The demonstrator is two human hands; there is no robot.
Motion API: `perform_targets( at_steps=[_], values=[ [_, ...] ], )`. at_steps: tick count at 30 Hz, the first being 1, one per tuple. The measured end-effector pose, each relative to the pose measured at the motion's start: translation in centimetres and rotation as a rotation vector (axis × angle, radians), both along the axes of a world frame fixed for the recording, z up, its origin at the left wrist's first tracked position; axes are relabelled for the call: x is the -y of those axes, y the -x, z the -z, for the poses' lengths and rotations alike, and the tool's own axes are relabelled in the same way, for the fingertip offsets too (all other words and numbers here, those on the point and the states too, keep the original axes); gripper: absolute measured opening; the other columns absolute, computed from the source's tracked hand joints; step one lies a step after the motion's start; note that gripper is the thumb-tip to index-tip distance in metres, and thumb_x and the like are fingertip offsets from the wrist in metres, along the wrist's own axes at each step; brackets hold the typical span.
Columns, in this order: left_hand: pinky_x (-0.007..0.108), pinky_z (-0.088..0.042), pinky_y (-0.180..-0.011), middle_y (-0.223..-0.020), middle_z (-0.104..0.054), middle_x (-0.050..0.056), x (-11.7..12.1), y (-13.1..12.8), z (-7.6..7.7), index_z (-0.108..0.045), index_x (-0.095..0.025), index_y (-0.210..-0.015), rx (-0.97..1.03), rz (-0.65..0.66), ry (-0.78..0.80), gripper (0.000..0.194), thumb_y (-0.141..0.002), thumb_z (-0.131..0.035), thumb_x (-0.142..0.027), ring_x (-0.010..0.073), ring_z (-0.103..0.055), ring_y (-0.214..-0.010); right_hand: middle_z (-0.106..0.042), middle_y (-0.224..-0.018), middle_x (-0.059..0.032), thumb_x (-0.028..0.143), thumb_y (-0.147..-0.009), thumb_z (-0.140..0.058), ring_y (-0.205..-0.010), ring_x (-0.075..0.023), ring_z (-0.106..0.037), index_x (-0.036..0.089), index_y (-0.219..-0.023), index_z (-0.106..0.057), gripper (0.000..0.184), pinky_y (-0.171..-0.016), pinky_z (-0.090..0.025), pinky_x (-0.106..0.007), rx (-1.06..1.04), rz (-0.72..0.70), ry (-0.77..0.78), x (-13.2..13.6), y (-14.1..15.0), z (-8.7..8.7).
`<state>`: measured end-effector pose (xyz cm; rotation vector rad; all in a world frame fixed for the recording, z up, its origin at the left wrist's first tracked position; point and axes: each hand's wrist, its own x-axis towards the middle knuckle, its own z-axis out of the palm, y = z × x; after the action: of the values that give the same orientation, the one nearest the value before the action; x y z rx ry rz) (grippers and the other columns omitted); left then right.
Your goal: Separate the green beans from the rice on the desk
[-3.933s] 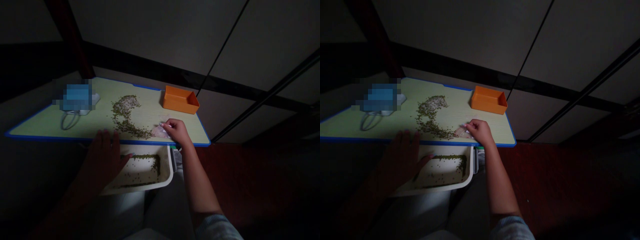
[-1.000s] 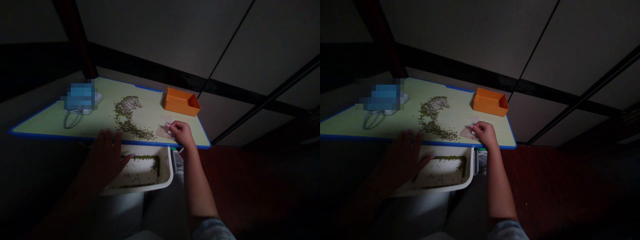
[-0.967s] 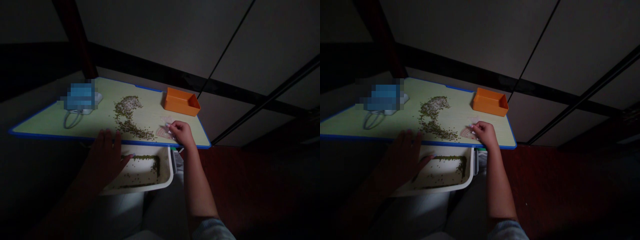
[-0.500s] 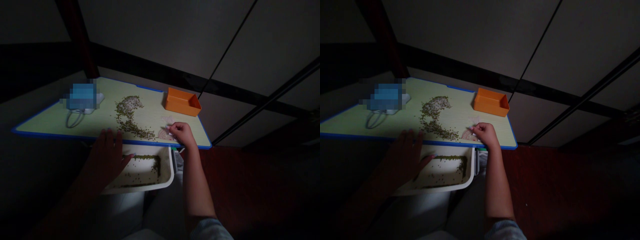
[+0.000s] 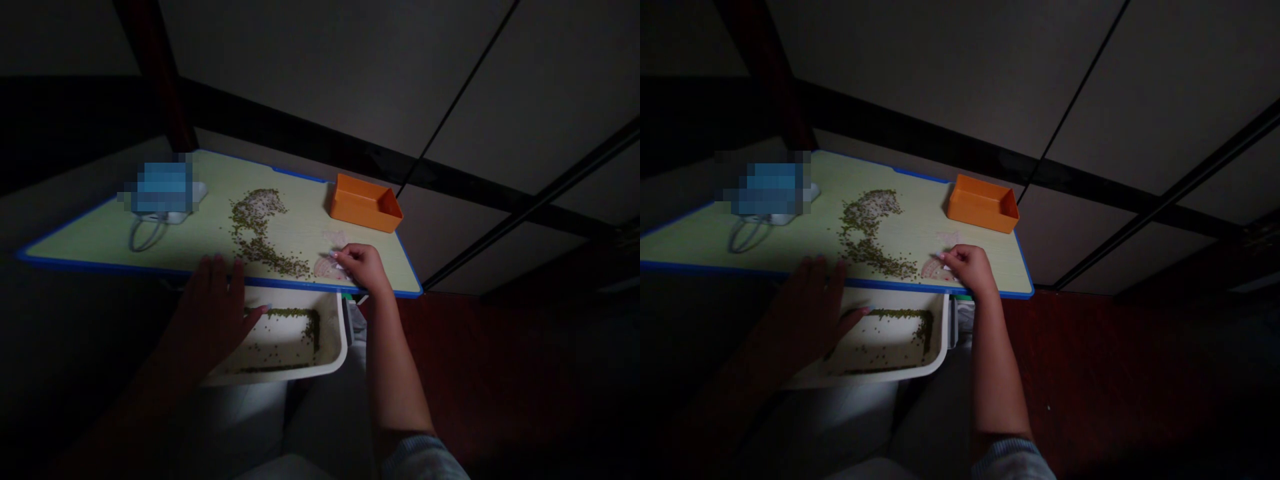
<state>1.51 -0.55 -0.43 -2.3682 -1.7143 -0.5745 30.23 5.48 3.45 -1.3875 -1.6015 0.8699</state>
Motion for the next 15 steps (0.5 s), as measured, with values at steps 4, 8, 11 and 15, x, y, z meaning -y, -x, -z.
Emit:
perform_targets(
  at_steps=[4, 8, 11, 15],
  values=[
    [0.064, -0.028, -0.115, -0.154, -0.032, 0.030, 0.05, 0.02, 0.06, -0.024, -0.006, -0.147, 0.027, 0.008, -0.018, 0.084, -0.082, -0.045, -0.055, 0.0473, -0.019, -0.148, -0.046, -0.048, 0.0050, 0.061, -0.070, -0.070, -0.045, -0.0082, -0.037, 0.018, -0.060, -0.057, 0.045, -0.045, -0.025, -0.023, -0.018, -0.027, 0.010, 0.02, 0.03, -0.11],
    [0.065, -0.029, -0.113, -0.153, -0.032, 0.033, 0.12, -0.07, -0.26, -0.029, -0.002, -0.144, 0.037, 0.010, 0.001, 0.082, -0.083, -0.043, -0.054, 0.0490, -0.019, -0.147, -0.047, -0.050, 0.0047, 0.058, -0.073, -0.069, -0.048, -0.0082, -0.038, 0.018, -0.059, -0.058, 0.044, -0.049, -0.028, -0.023, 0.004, -0.074, -0.041, 0.07, 0.06, -0.20],
    [0.065, -0.027, -0.115, -0.152, -0.030, 0.036, 0.10, -0.15, -0.34, -0.029, 0.002, -0.143, 0.022, 0.008, 0.013, 0.083, -0.083, -0.042, -0.054, 0.0497, -0.017, -0.148, -0.047, -0.050, 0.0050, 0.054, -0.075, -0.067, -0.049, -0.0081, -0.038, 0.017, -0.060, -0.058, 0.041, -0.050, -0.028, -0.023, 0.007, -0.087, -0.045, 0.10, 0.09, -0.27],
    [0.066, -0.028, -0.114, -0.154, -0.027, 0.035, 0.06, -0.12, -0.11, -0.027, -0.001, -0.145, 0.021, 0.004, -0.007, 0.083, -0.084, -0.042, -0.055, 0.0495, -0.015, -0.148, -0.045, -0.051, 0.0053, 0.051, -0.078, -0.066, -0.049, -0.0078, -0.037, 0.018, -0.060, -0.056, 0.039, -0.050, -0.027, -0.024, 0.034, -0.096, -0.055, 0.12, 0.12, -0.32]
  ],
)
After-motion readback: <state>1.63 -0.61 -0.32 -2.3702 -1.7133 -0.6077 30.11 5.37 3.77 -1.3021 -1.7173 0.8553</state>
